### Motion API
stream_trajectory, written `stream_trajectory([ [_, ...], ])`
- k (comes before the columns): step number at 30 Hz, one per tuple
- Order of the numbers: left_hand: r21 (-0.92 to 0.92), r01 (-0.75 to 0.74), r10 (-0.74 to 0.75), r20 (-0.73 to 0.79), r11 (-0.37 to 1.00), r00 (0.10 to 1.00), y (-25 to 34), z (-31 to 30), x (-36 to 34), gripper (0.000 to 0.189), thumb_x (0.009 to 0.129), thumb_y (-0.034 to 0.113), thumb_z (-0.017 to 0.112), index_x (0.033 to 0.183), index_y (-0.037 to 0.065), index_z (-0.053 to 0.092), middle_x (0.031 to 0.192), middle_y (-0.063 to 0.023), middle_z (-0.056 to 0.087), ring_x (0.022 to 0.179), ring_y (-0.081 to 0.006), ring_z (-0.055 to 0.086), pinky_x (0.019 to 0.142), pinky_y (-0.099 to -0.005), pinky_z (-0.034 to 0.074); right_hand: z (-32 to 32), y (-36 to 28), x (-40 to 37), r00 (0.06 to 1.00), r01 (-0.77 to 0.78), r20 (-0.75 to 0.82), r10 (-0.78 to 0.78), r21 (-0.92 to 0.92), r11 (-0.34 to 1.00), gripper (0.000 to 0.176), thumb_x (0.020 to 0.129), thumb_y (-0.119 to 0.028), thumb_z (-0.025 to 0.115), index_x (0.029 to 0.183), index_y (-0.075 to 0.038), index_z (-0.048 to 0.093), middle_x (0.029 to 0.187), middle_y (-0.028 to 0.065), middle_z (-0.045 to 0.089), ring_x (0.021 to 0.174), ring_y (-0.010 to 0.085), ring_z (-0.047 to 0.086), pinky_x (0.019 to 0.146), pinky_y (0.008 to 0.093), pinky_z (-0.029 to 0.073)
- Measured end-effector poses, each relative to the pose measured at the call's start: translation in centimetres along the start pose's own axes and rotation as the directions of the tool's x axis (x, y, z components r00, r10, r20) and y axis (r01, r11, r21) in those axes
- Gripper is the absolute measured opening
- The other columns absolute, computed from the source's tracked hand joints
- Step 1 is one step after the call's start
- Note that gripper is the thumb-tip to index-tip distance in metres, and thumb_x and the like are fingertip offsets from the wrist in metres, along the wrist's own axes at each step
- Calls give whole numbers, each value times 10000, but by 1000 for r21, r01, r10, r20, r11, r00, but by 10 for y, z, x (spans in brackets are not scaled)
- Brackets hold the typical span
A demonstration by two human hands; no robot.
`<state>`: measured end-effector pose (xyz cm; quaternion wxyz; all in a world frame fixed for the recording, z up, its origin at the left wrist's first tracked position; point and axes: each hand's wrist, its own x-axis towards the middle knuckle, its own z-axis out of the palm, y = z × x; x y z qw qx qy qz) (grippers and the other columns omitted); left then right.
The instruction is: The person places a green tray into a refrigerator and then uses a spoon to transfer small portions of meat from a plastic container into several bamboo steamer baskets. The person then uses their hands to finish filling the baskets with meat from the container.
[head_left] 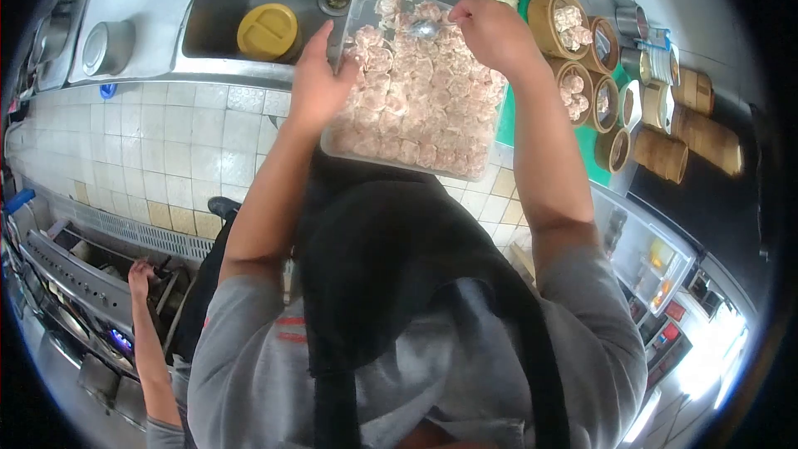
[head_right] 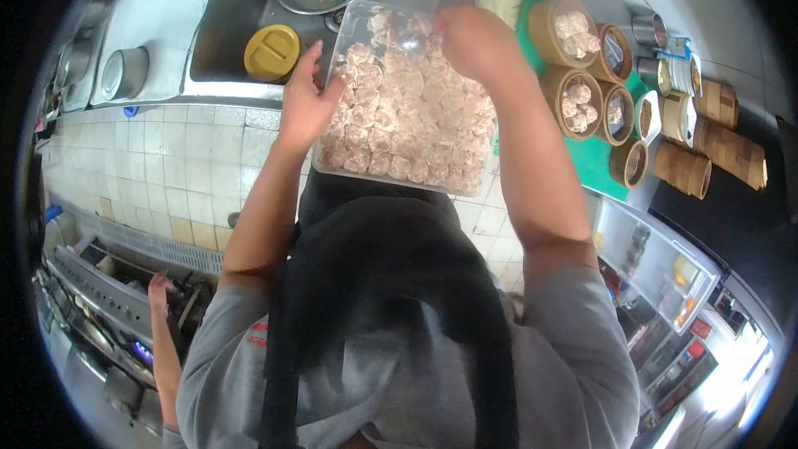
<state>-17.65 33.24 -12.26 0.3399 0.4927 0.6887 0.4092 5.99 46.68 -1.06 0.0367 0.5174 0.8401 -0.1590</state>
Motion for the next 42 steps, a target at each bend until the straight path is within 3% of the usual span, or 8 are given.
stream_trajectory([
  [5,-137,108,-108,6,985,994,-5,-8,-12,560,891,208,741,1401,43,580,1324,-207,646,1160,-352,642,984,-417,516,-2,-14,9,999,-21,47,21,-8,1000,252,978,-154,543,1126,-58,724,1042,164,749,990,313,707,873,411,537],
  [11,-7,-145,144,-48,989,988,10,-13,-33,377,960,217,709,1288,36,664,1332,-169,657,1185,-292,634,1040,-362,473,15,-57,-14,967,-241,243,76,779,579,211,948,-183,666,1103,-68,750,1001,151,741,872,257,693,829,384,534],
  [14,-672,124,-184,-19,730,983,25,-1,-37,325,1019,220,642,1265,10,671,1354,-132,654,1190,-252,620,1086,-375,430,51,-81,-25,974,-95,185,-128,855,510,189,949,-125,657,1106,-76,750,1024,136,739,924,263,693,852,381,531],
  [20,-769,255,-350,44,586,936,21,-32,-32,320,1100,283,453,998,18,601,1231,-240,687,1113,-277,685,968,-411,533,49,-70,3,925,378,-55,-376,233,896,321,891,30,600,1159,-84,737,1254,89,683,1158,280,650,1003,376,523],
  [30,-760,380,-369,198,528,908,11,-49,-37,332,1090,294,494,913,28,583,1143,-223,711,972,-283,727,871,-381,576,70,-55,60,808,443,358,-469,156,883,436,872,36,587,1262,-123,700,1345,97,638,1297,326,559,1119,418,438],
  [36,-705,384,-340,212,596,916,5,-50,-39,348,1093,300,491,1025,-12,628,1171,-220,708,1008,-282,725,900,-386,579,71,-44,61,914,307,200,-352,224,925,326,939,-53,635,1249,-121,707,1258,92,686,1158,299,652,1012,393,524],
  [39,-609,351,-250,248,711,936,-13,-49,-38,428,1120,261,414,1201,-74,668,1209,-174,706,1081,-257,716,959,-366,579,57,-40,56,979,-51,164,-120,771,635,314,946,-66,659,1257,-87,696,1191,90,701,1067,226,693,916,359,575],
  [42,-666,378,-306,230,643,924,-1,-50,-39,360,1112,229,442,1227,-97,544,1209,-233,689,1078,-308,712,945,-397,593,48,-16,41,996,-67,56,-74,984,-163,385,934,-49,670,1313,3,626,1192,119,689,1072,220,688,965,404,582],
])
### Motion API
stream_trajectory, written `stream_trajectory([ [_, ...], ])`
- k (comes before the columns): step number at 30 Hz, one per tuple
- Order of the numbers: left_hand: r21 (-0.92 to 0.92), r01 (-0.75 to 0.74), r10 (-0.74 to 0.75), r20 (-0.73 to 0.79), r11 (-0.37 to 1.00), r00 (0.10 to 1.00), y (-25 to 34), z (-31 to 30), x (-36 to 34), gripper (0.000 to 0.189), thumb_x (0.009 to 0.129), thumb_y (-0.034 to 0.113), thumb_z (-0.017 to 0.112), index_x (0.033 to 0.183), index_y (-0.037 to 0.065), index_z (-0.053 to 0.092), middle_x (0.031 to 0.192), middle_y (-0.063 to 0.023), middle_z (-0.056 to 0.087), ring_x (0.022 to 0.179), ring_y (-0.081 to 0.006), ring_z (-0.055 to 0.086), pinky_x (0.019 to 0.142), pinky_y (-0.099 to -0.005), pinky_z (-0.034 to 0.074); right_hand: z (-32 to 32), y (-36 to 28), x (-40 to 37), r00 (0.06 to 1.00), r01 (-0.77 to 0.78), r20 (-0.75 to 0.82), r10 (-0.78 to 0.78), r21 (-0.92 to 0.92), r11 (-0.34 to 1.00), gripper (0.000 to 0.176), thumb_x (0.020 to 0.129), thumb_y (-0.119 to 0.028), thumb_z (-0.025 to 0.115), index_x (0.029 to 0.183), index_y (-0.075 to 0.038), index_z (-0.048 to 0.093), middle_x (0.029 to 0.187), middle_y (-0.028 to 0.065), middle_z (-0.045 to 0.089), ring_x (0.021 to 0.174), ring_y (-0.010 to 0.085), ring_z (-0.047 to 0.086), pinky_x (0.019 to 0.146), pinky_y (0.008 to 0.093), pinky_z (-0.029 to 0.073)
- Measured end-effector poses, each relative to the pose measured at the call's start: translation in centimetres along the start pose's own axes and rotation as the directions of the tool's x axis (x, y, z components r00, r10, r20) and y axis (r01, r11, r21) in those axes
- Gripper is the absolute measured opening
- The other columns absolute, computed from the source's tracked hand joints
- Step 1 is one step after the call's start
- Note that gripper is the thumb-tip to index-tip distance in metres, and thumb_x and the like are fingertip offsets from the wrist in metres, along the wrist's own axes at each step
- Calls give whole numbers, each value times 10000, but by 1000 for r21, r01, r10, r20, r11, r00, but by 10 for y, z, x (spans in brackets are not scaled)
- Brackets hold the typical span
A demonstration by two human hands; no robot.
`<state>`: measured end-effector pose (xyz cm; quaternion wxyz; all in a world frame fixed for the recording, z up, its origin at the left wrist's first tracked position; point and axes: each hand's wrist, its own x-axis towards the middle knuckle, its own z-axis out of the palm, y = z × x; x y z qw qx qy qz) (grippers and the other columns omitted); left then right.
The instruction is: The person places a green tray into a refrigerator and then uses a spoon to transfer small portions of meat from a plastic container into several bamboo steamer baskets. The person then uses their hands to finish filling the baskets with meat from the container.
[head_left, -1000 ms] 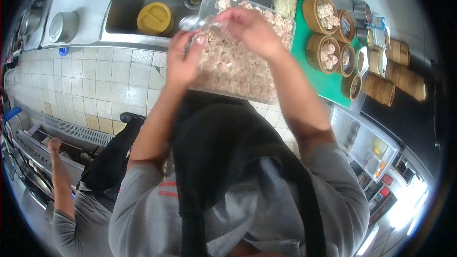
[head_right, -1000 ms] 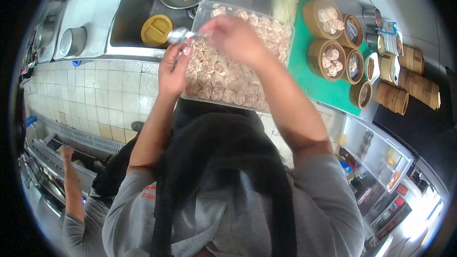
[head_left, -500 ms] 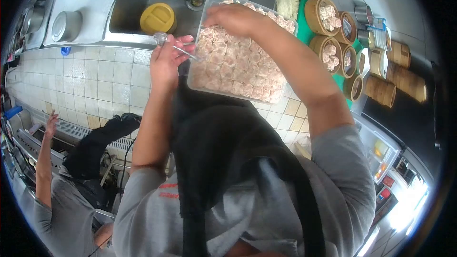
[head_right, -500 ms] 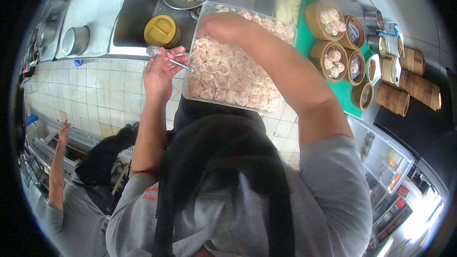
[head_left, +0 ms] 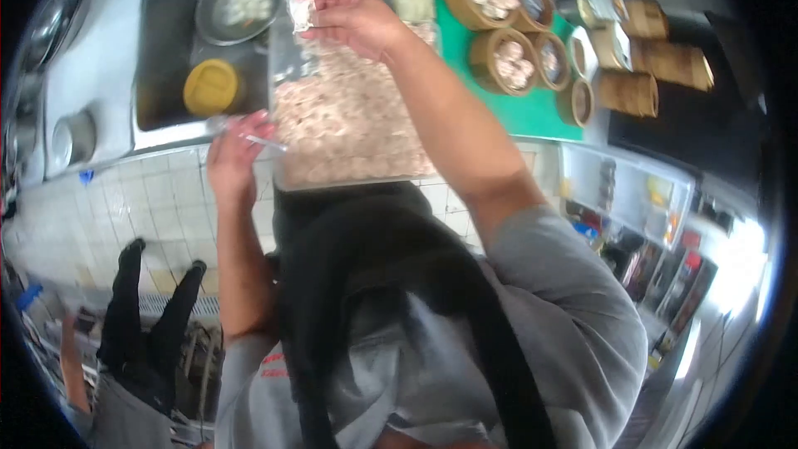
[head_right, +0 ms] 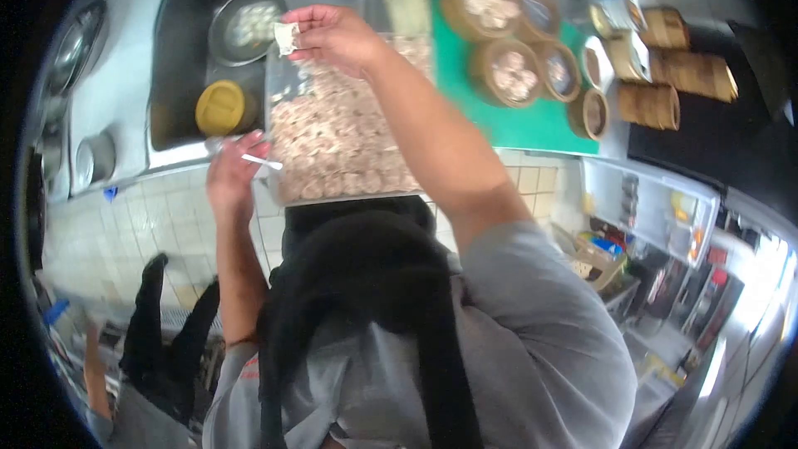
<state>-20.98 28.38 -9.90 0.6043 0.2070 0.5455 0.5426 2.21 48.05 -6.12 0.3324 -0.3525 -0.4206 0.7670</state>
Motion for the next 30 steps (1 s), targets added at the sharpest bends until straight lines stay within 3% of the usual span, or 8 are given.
stream_trajectory([
  [3,-111,52,-55,-23,992,998,2,-1,3,366,1096,264,489,1199,-85,529,1193,-263,680,1041,-334,708,926,-413,590,-20,-36,-46,982,173,17,-187,309,935,359,933,-33,667,1288,6,627,1170,123,695,1061,259,690,945,417,581],
  [7,-53,46,-48,-41,998,998,6,1,3,373,1091,275,499,1193,-82,526,1188,-260,677,1038,-340,701,920,-418,588,-71,-96,-126,894,316,-308,-327,-88,945,379,938,-73,677,1301,22,627,1197,133,692,1107,249,678,1027,441,543],
  [12,-33,57,-60,-85,998,995,10,6,1,378,1097,291,488,1165,-77,541,1182,-250,679,1042,-346,700,918,-428,587,-202,-142,-226,555,-30,-634,-539,-663,748,338,943,-44,678,1265,55,642,1169,156,705,1043,220,700,899,339,588],
  [14,-44,63,-66,-72,997,995,12,6,-3,385,1097,301,489,1163,-74,551,1198,-250,672,1049,-342,698,916,-424,588,-235,-144,-254,426,-213,-737,-525,-645,734,347,930,-54,690,1255,62,648,1155,119,715,1028,190,701,876,314,586],
  [17,-18,52,-53,-71,998,996,9,3,-2,389,1098,318,487,1157,-59,563,1230,-239,660,1064,-336,692,931,-427,578,-333,-125,-280,496,-500,-595,-632,-791,353,345,898,-78,721,1226,22,687,1169,88,729,1007,163,702,867,309,577],
  [23,3,42,-42,-84,999,996,11,4,-6,373,1104,318,469,1146,-40,564,1242,-233,656,1094,-332,675,984,-444,546,-360,-106,-259,515,-727,-587,-625,-685,44,356,831,-229,804,1163,-106,761,1090,112,769,983,227,729,898,357,554],
  [26,-17,21,-22,-81,1000,996,11,5,-9,364,1105,309,465,1159,-39,562,1237,-234,657,1126,-338,662,990,-445,544,-356,-103,-249,508,-763,-707,-492,-635,125,296,865,-325,692,1104,-178,789,1153,141,743,1111,343,678,976,439,516],
  [30,104,-13,20,-61,995,998,10,2,-12,480,1121,343,393,1327,-49,578,1364,-194,633,1220,-305,611,1084,-423,468,-368,-115,-245,657,-720,-569,-494,-667,-190,381,937,-376,554,1086,-114,787,1103,193,747,1058,388,702,945,485,534],
])
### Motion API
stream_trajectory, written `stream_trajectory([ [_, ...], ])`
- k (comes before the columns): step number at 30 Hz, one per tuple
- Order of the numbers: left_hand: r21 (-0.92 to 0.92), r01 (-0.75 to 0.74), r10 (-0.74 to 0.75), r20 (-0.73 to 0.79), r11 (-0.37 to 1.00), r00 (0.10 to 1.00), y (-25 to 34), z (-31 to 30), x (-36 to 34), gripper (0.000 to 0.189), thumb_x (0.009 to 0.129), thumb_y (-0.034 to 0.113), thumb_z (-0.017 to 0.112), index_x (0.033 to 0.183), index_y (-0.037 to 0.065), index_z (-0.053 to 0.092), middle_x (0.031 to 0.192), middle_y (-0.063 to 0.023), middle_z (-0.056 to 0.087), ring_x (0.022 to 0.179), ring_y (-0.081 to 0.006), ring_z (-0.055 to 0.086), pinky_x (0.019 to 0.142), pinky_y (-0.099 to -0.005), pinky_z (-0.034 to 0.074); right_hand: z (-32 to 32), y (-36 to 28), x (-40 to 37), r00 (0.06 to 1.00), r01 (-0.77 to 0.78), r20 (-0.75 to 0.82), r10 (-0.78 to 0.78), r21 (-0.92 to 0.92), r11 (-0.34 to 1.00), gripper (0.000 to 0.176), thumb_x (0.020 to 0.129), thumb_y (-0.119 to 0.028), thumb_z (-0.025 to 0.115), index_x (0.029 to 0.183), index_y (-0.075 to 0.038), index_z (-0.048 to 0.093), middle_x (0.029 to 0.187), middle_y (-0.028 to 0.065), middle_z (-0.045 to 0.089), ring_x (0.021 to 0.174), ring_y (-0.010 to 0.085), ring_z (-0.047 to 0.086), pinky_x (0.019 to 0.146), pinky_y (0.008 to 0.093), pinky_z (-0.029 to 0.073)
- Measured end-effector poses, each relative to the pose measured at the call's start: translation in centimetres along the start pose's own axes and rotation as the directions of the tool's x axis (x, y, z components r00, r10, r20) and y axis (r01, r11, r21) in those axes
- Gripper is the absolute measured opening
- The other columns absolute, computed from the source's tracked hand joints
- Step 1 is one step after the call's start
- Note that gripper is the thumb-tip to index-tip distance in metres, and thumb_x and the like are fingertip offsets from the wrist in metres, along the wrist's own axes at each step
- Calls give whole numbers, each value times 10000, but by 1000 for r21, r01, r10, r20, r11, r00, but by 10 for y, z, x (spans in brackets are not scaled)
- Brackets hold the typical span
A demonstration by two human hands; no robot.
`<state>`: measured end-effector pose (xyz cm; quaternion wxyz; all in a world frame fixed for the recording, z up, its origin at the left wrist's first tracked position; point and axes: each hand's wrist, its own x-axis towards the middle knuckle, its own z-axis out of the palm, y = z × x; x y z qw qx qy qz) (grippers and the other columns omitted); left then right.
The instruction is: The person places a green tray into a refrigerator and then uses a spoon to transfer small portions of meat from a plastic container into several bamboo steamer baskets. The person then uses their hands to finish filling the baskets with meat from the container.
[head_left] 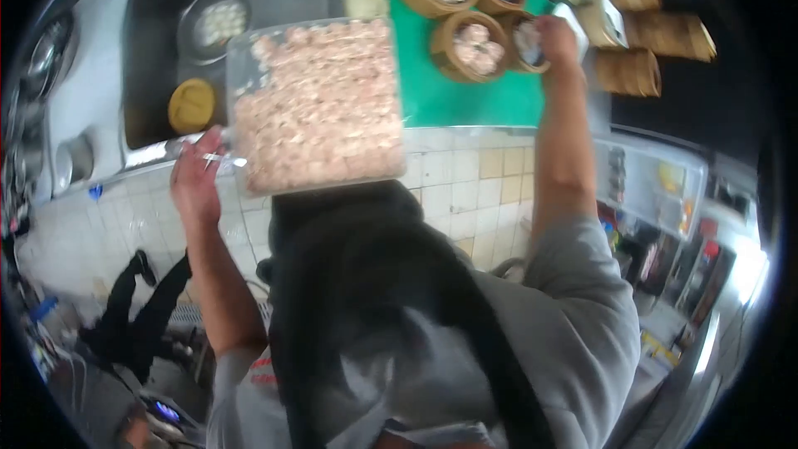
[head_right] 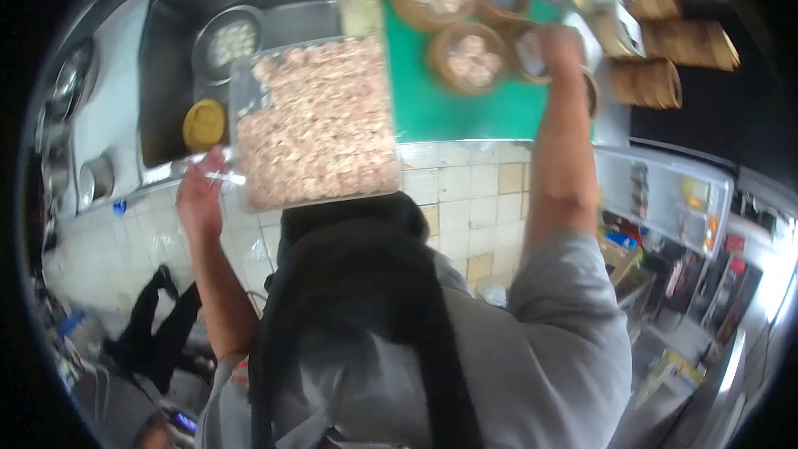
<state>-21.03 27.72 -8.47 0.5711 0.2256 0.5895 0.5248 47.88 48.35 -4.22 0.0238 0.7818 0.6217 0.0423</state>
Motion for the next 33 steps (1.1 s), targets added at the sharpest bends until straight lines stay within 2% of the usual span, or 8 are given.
stream_trajectory([
  [3,116,-63,62,6,991,998,13,14,-8,511,1123,363,367,1317,-29,631,1413,-115,630,1310,-213,515,1143,-377,361,-69,-118,-53,994,34,-108,6,361,932,321,983,-284,608,1194,-85,746,1128,172,753,1053,333,722,921,439,546],
  [5,63,-86,85,23,994,996,22,26,-9,470,1124,339,375,1251,-21,650,1430,-137,612,1346,-216,490,1154,-384,344,-89,-204,-104,945,282,-82,-318,698,658,306,994,-260,629,1218,-81,733,1116,136,765,1008,247,731,892,381,551],
  [7,-9,-120,120,67,993,990,29,42,-13,415,1127,297,386,1141,-18,655,1467,-214,567,1390,-276,495,1167,-427,353,-85,-281,-156,817,107,92,-570,946,306,299,986,-248,680,1214,-60,722,1141,123,754,969,205,717,873,344,551],
  [10,-198,-139,171,154,970,973,35,68,-21,465,1112,344,421,1318,0,657,1373,-103,653,1285,-159,508,1130,-331,343,-89,-375,-221,618,135,16,-786,983,126,254,995,-224,660,1140,-23,720,1028,125,737,851,227,692,807,355,547],
  [13,-161,-151,176,157,975,972,31,70,-15,414,1102,318,470,1286,5,669,1329,-99,663,1248,-150,534,1103,-320,363,-81,-415,-227,522,-180,222,-823,972,148,201,1006,-157,657,1167,-51,712,908,16,693,828,89,617,743,283,517],
  [17,-155,-238,249,55,959,967,26,68,-8,343,1045,264,616,1284,25,677,1202,-79,679,1058,-128,607,971,-293,462,-90,-421,-200,616,53,234,-752,940,336,165,1005,-145,628,1107,-45,711,859,35,690,805,124,639,768,292,518],
  [23,464,-127,151,-14,877,988,-13,20,14,407,932,275,729,1215,-16,700,1051,-139,754,933,-198,710,847,-326,546,-72,-441,-142,651,688,112,-751,333,645,213,943,-109,591,1097,-84,735,1060,140,731,1060,339,683,899,443,541],
  [33,621,-217,230,61,753,971,-24,17,44,287,895,177,716,1071,-47,752,881,-136,770,778,-155,713,727,-291,553,-39,-502,-123,417,866,367,-832,117,486,238,834,-27,606,1034,-70,727,1082,135,736,1098,345,670,910,462,538],
])
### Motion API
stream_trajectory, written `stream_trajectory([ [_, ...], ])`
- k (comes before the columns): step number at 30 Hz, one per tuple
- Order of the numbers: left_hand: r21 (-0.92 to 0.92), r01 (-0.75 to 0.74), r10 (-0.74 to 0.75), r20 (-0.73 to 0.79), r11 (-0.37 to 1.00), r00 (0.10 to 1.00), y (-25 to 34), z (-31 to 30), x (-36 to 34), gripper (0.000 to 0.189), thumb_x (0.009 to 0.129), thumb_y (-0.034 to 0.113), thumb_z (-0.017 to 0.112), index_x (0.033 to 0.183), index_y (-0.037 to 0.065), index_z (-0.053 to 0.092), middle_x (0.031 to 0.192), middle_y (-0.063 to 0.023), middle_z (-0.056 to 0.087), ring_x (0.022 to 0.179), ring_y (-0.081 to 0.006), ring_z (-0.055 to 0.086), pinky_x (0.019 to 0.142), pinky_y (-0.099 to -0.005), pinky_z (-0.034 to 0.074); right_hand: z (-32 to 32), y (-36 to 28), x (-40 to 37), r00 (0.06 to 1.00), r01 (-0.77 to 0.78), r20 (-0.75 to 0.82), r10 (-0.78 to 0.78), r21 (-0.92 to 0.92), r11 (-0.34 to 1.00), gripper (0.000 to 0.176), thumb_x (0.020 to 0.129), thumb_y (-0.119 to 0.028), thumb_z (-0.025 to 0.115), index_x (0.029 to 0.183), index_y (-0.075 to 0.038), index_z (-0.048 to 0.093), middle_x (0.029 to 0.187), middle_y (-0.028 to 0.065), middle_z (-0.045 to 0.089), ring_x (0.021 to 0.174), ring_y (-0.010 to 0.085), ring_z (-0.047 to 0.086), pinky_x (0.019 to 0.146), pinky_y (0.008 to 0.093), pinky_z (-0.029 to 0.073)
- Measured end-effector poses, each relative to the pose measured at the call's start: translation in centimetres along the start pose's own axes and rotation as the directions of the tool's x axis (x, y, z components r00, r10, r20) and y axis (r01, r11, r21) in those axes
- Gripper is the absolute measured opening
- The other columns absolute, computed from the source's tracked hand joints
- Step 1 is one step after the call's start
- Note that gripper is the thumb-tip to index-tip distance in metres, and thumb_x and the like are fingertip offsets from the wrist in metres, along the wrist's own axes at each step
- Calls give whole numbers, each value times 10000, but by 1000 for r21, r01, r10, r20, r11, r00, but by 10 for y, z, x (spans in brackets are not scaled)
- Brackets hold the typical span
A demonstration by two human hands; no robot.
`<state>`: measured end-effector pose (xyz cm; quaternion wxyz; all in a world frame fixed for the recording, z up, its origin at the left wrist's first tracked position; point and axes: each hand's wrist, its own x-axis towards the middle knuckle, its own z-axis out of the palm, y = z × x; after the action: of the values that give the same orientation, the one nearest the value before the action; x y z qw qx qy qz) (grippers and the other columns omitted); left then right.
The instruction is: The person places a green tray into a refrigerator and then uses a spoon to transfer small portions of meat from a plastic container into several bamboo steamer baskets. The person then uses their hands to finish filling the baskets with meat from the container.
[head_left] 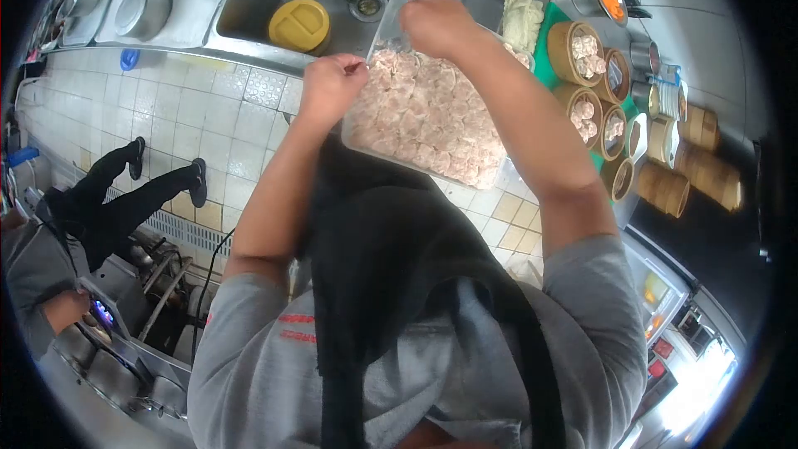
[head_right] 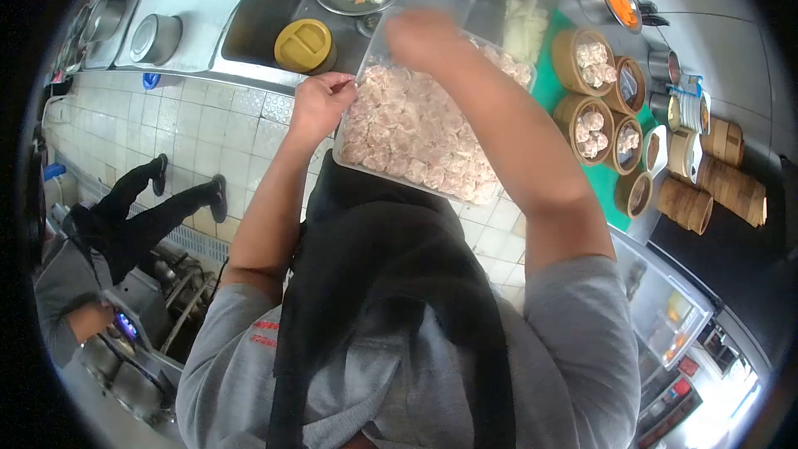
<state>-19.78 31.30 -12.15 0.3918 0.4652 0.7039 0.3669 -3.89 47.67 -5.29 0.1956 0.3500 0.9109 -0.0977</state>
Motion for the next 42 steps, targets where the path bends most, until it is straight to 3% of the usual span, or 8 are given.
stream_trajectory([
  [5,-65,0,0,9,998,1000,-7,1,1,270,883,144,720,1072,-47,749,891,-137,771,799,-148,716,756,-294,561,-12,-5,-4,992,74,103,-77,32,997,272,832,-4,606,1070,-73,719,1120,138,730,1119,346,663,930,459,532],
  [11,-63,-40,40,7,997,999,-13,2,0,263,886,135,715,1079,-40,747,891,-126,771,800,-140,712,758,-292,560,-7,-3,-2,997,-47,68,45,40,998,270,878,-10,594,1098,-97,723,1177,139,710,1147,341,646,950,450,519],
  [19,-122,-16,17,7,992,1000,-5,2,-1,266,889,101,697,1124,-20,729,988,-117,768,849,-131,701,772,-289,563,-2,12,-22,990,140,-62,-127,285,948,158,947,-57,581,1042,-43,706,1098,149,704,1104,373,626,920,469,502],
  [25,-21,-249,250,45,968,967,-4,4,16,320,913,168,644,1180,1,699,1419,-235,588,1289,-288,604,1027,-372,494,8,21,-43,978,155,-183,-104,292,944,126,942,-84,616,1021,-46,706,1055,138,702,1081,363,630,935,462,501],
  [28,195,-261,203,272,945,941,4,-2,21,435,912,334,608,1235,52,689,1477,-275,525,1395,-401,491,1120,-441,426,6,17,-57,960,168,-263,-93,277,946,120,939,-89,629,1020,-56,712,1053,136,705,1093,352,635,940,450,508],
  [32,261,-290,167,407,921,898,18,-4,26,544,893,412,620,1292,43,653,1498,-265,507,1377,-405,502,1127,-448,419,2,26,-58,909,135,-414,-43,195,972,142,918,-47,621,1020,-66,719,1044,133,712,1096,354,644,935,443,519],
  [35,271,-251,131,393,929,910,28,-2,18,580,880,402,646,1320,24,629,1487,-257,520,1364,-410,507,1122,-455,423,-10,27,-47,967,-23,-249,50,110,994,181,880,-8,603,1006,-65,720,1047,141,716,1070,370,653,905,457,530],
  [42,266,-222,124,340,938,932,23,1,17,620,855,290,714,1391,11,575,1347,-275,620,1254,-426,596,1069,-430,469,-8,15,-7,991,29,126,-35,52,998,189,852,-21,602,991,-65,722,1068,174,719,1053,385,665,867,479,538],
])
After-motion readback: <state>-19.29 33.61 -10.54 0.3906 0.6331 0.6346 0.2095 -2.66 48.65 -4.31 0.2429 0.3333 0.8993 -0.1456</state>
